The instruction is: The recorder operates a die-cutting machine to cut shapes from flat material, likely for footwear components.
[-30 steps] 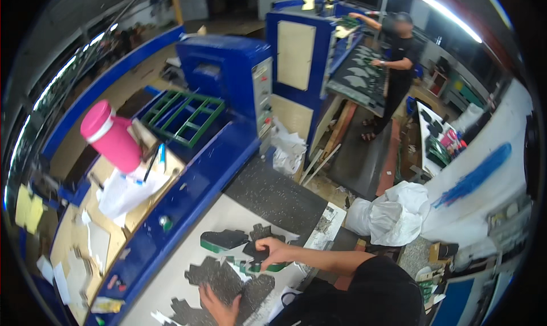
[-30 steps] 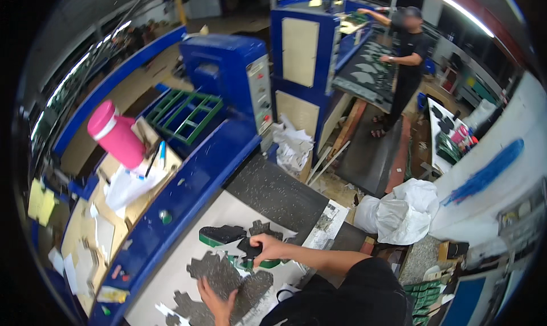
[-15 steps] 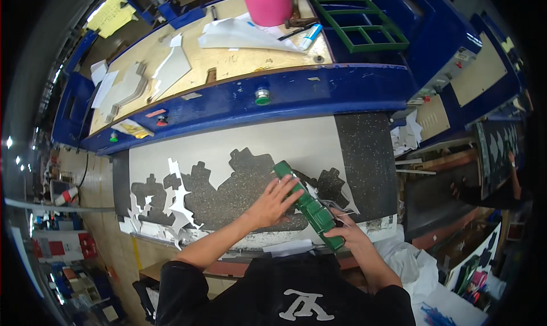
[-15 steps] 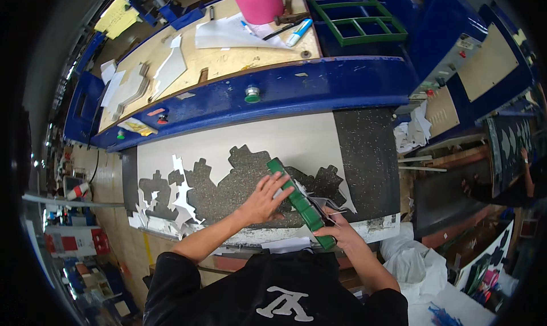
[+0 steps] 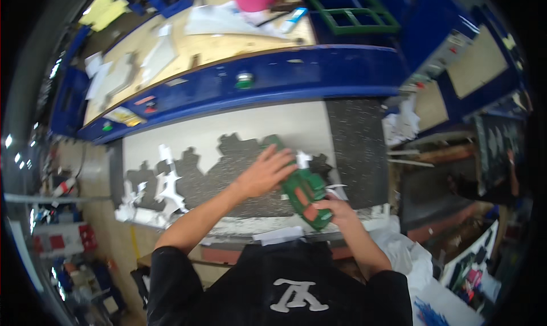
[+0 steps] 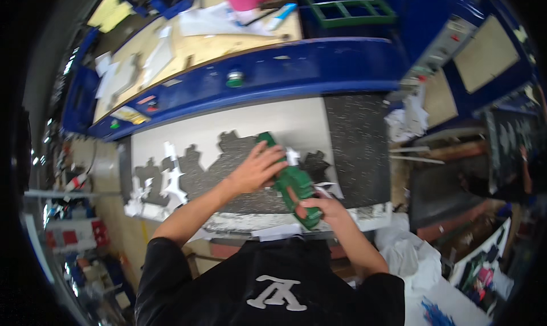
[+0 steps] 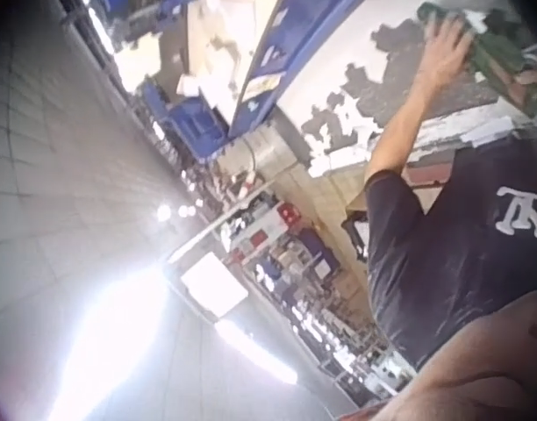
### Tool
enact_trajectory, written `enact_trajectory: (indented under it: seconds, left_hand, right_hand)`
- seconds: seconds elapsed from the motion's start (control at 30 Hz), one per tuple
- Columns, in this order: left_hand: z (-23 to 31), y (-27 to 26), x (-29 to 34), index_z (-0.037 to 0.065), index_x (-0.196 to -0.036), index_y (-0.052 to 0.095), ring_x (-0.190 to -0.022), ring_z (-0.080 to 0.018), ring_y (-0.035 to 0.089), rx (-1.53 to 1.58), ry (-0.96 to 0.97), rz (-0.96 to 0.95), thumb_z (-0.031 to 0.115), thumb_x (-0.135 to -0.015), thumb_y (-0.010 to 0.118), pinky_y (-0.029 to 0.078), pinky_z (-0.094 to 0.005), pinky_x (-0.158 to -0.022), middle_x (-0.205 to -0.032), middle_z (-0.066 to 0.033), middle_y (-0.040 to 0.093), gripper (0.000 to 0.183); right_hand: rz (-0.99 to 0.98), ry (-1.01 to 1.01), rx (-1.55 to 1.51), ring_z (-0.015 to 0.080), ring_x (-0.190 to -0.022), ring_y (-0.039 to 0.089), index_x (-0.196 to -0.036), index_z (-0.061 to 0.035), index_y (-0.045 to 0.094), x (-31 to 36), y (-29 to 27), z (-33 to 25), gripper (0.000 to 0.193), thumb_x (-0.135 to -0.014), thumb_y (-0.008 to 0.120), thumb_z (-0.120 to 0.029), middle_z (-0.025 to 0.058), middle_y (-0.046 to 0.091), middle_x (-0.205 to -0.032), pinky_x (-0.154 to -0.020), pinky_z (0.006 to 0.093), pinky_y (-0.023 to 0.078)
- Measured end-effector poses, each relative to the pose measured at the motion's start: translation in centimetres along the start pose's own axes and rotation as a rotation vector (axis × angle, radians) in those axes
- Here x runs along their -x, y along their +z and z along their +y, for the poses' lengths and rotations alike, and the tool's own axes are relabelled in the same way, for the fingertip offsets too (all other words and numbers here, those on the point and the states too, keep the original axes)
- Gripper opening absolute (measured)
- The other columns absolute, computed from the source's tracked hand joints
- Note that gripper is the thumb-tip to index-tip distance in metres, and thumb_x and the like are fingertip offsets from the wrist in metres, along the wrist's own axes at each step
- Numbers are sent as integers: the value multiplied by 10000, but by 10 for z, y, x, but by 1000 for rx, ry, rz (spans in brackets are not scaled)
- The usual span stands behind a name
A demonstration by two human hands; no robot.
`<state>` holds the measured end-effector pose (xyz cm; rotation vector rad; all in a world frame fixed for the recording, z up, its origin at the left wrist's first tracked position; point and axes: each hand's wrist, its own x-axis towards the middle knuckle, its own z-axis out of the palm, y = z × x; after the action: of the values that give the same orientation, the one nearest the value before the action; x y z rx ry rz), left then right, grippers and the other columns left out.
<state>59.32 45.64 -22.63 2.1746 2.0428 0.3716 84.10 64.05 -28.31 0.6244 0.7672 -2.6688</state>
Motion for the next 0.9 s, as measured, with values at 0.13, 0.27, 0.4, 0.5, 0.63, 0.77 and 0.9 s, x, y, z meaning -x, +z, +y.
enact_trajectory:
  seconds: [0.13, 0.27, 0.4, 0.5, 0.63, 0.77, 0.9]
  left_hand:
    - [2, 7, -21, 64, -1513, 506, -1536, -386, 430, -30, 136, -7, 279, -699, 927, 288, -622, -1305, -1574, -183, 511, 941]
    - [16, 3, -35, 33, -1489, 518, -1491, -403, 476, -53, 259, -78, 309, -710, 893, 351, -601, -1284, -1594, -213, 498, 908]
    - [29, 3, 15, 68, -1442, 613, -1476, -406, 503, -92, 156, -153, 371, -674, 894, 334, -612, -1282, -1575, -206, 541, 872]
    - [26, 33, 45, 55, -1423, 626, -1322, -432, 608, -13, 49, -108, 469, -616, 932, 433, -623, -1187, -1417, -214, 630, 958]
    - [65, 10, 34, 6, -1467, 559, -1209, -485, 652, 200, -214, -249, 414, -816, 891, 556, -574, -1014, -1398, -259, 631, 838]
    - [35, 32, 88, 89, -1545, 535, -1285, -432, 598, 929, -800, -231, 420, -1026, 747, 587, -614, -917, -1487, -188, 577, 650]
    - [29, 24, 91, 84, -1550, 542, -1295, -388, 610, 985, -912, -204, 419, -987, 779, 585, -589, -942, -1473, -161, 607, 697]
  right_hand:
    - [35, -86, -28, 290, -1207, 717, -1467, 20, 583, 22, -19, 3, 676, -839, 804, -99, 149, 714, -1333, -1091, 427, 556]
    - [-23, -31, -84, 246, -1272, 667, -1532, -38, 525, 33, -28, 13, 746, -838, 796, -63, 115, 659, -1412, -1097, 420, 542]
    - [-79, -252, 142, 159, -1341, 556, -1405, -45, 569, 12, -22, 34, 584, -934, 845, -253, 96, 580, -1507, -1128, 322, 445]
    - [-113, -508, 93, 175, -1357, 567, -1285, -64, 588, -8, -42, 35, 343, -1037, 758, -230, 102, 611, -1431, -1136, 332, 451]
    - [365, -611, 483, 191, -1073, 754, -1192, -47, 618, 8, -41, 18, 196, -1064, 699, -171, 155, 731, -1259, -910, 349, 598]
    - [721, -730, 953, 257, -741, 789, -1148, -41, 635, 18, -17, 6, 161, -1007, 677, -105, 190, 754, -904, -706, 391, 616]
    - [757, -330, 1213, 330, -932, 792, -1196, -48, 668, 16, -22, 16, 329, -892, 766, -126, 180, 784, -953, -772, 475, 630]
